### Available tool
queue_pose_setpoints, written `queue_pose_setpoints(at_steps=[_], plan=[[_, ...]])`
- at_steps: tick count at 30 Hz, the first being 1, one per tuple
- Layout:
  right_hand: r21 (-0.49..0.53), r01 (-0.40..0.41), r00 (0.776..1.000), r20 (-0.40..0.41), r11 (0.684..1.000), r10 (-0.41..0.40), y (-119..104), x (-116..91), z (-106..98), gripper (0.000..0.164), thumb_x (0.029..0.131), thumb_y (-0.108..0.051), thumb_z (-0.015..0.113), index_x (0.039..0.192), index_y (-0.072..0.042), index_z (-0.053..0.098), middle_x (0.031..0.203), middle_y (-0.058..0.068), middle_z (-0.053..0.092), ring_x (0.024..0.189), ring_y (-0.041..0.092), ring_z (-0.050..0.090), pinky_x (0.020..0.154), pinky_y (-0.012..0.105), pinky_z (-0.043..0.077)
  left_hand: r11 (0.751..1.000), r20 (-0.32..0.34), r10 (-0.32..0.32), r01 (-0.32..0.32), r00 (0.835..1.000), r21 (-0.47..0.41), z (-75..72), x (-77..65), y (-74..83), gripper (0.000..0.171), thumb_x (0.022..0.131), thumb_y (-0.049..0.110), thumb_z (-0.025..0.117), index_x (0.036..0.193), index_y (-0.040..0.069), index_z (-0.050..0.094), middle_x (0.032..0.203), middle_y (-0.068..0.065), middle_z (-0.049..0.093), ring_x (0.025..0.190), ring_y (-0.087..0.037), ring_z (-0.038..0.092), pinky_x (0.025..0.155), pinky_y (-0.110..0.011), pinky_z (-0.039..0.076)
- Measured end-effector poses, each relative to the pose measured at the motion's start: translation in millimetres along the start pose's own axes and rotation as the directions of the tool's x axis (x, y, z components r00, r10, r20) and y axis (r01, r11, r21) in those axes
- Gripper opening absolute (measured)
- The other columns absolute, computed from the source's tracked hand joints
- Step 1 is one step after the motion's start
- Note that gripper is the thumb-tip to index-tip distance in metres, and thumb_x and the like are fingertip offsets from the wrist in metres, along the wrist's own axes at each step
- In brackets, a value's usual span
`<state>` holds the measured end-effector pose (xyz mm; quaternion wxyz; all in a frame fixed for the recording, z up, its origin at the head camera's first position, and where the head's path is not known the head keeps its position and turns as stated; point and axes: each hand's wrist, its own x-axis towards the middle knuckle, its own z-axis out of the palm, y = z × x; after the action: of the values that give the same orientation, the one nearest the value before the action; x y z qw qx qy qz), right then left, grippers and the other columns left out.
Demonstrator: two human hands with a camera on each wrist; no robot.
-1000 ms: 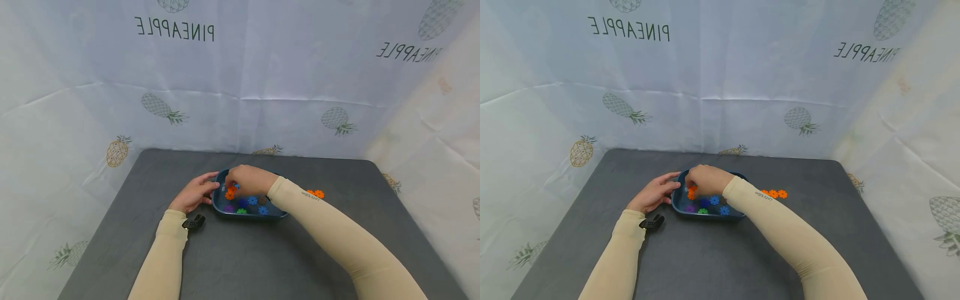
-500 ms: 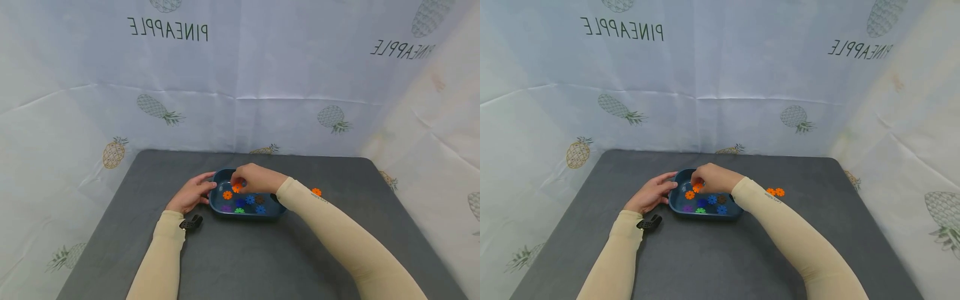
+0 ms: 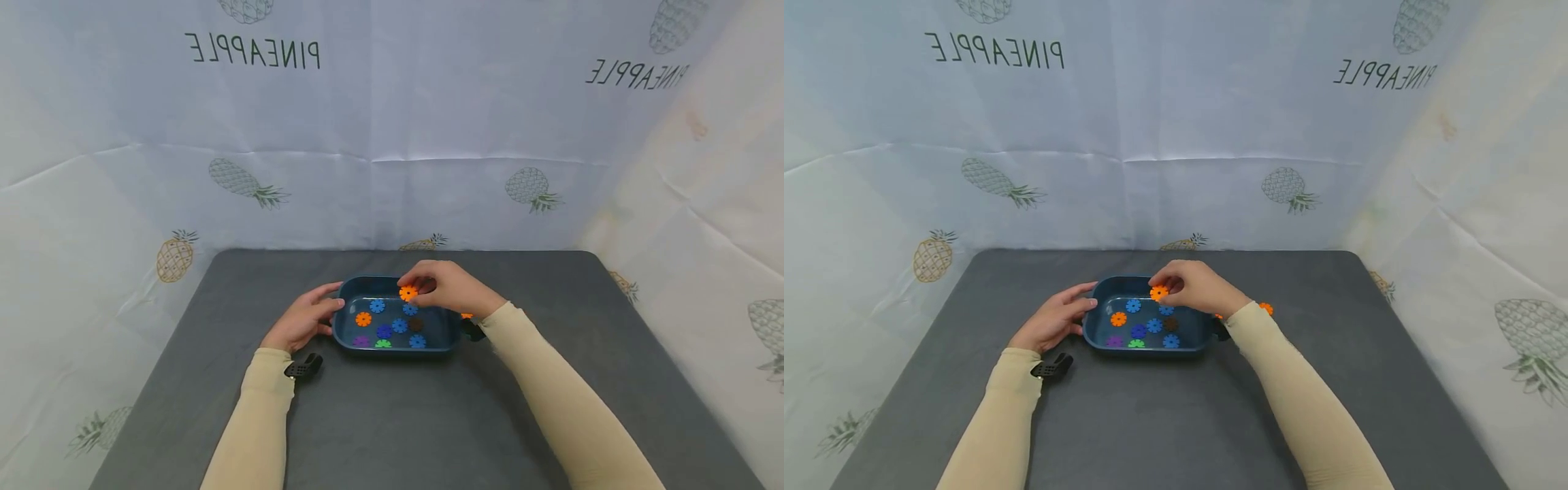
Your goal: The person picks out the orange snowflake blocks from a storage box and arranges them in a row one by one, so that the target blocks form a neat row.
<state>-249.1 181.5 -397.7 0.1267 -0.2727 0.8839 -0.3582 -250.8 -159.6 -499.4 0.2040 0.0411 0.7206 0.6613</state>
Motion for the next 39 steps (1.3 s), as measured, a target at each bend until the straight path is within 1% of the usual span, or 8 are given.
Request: queue_pose_setpoints(at_steps=[3,7,12,17,22,26,33,39], plan=[[0.058,-0.041,0.996,-0.075,0.997,0.046,15,-17,-9,0.034,0.099,-0.017,0.081,0.133,-0.018,0.076,0.126,-0.002,0.072,0.107,0.019,0.068,0.099,0.039,0.061,1.000,-0.001,-0.004,0.004,1.000,0.005,1.1,1.7,-0.7,0.068,0.106,0.034,0.070,0.166,0.022,0.042,0.140,-0.020,0.067,0.094,-0.022,0.070,0.071,-0.029,0.063],[0.090,-0.093,0.980,-0.167,0.992,0.107,39,-41,-20,0.036,0.099,-0.020,0.081,0.134,-0.018,0.075,0.126,0.001,0.072,0.107,0.021,0.067,0.100,0.043,0.060,1.000,0.002,-0.005,0.005,1.000,0.000,1.1,3.0,-2.4,0.066,0.107,0.033,0.069,0.166,0.021,0.042,0.140,-0.022,0.067,0.095,-0.023,0.070,0.073,-0.030,0.063],[0.091,-0.159,0.951,-0.253,0.983,0.178,72,-69,-29,0.040,0.100,-0.026,0.080,0.138,-0.017,0.073,0.133,0.006,0.072,0.112,0.024,0.068,0.104,0.048,0.059,1.000,0.005,0.006,-0.006,1.000,-0.005,-0.9,2.1,-4.4,0.066,0.107,0.033,0.069,0.166,0.020,0.042,0.140,-0.023,0.066,0.095,-0.024,0.070,0.074,-0.032,0.064],[0.063,-0.247,0.913,-0.319,0.967,0.254,107,-92,-36,0.044,0.100,-0.029,0.080,0.142,-0.016,0.071,0.138,0.008,0.070,0.117,0.028,0.068,0.101,0.050,0.059,1.000,0.007,0.012,-0.012,1.000,-0.005,-1.7,0.5,-3.8,0.066,0.108,0.032,0.068,0.167,0.020,0.040,0.138,-0.021,0.067,0.095,-0.023,0.070,0.075,-0.032,0.064],[0.075,-0.302,0.886,-0.347,0.950,0.309,135,-110,-35,0.044,0.102,-0.029,0.078,0.142,-0.013,0.070,0.134,0.014,0.071,0.117,0.032,0.068,0.101,0.055,0.058,1.000,0.000,0.002,-0.002,1.000,-0.004,-4.8,-3.9,-9.6,0.068,0.107,0.032,0.069,0.167,0.018,0.040,0.129,-0.015,0.071,0.094,-0.023,0.070,0.076,-0.033,0.064],[0.072,-0.342,0.865,-0.365,0.937,0.344,150,-120,-34,0.043,0.102,-0.028,0.077,0.142,-0.014,0.071,0.133,0.015,0.071,0.117,0.034,0.068,0.102,0.058,0.056,1.000,0.011,0.009,-0.008,1.000,-0.015,-4.7,-5.8,-12.6,0.069,0.107,0.031,0.070,0.167,0.017,0.039,0.118,-0.008,0.076,0.091,-0.021,0.070,0.075,-0.032,0.064],[0.055,-0.397,0.843,-0.373,0.916,0.387,163,-129,-42,0.045,0.103,-0.029,0.076,0.144,-0.012,0.069,0.140,0.020,0.067,0.124,0.039,0.064,0.104,0.060,0.055,1.000,-0.001,0.019,-0.019,1.000,0.005,-4.2,-4.8,-6.5,0.067,0.107,0.028,0.069,0.167,0.019,0.040,0.113,-0.007,0.076,0.090,-0.021,0.070,0.073,-0.033,0.065],[0.045,-0.431,0.830,-0.373,0.901,0.415,168,-135,-46,0.046,0.103,-0.031,0.076,0.143,-0.010,0.069,0.143,0.024,0.063,0.126,0.042,0.062,0.105,0.063,0.053,1.000,-0.002,0.009,-0.009,1.000,0.009,-4.9,-3.4,-0.2,0.068,0.107,0.029,0.069,0.167,0.018,0.039,0.117,-0.008,0.075,0.091,-0.022,0.070,0.074,-0.033,0.065]])
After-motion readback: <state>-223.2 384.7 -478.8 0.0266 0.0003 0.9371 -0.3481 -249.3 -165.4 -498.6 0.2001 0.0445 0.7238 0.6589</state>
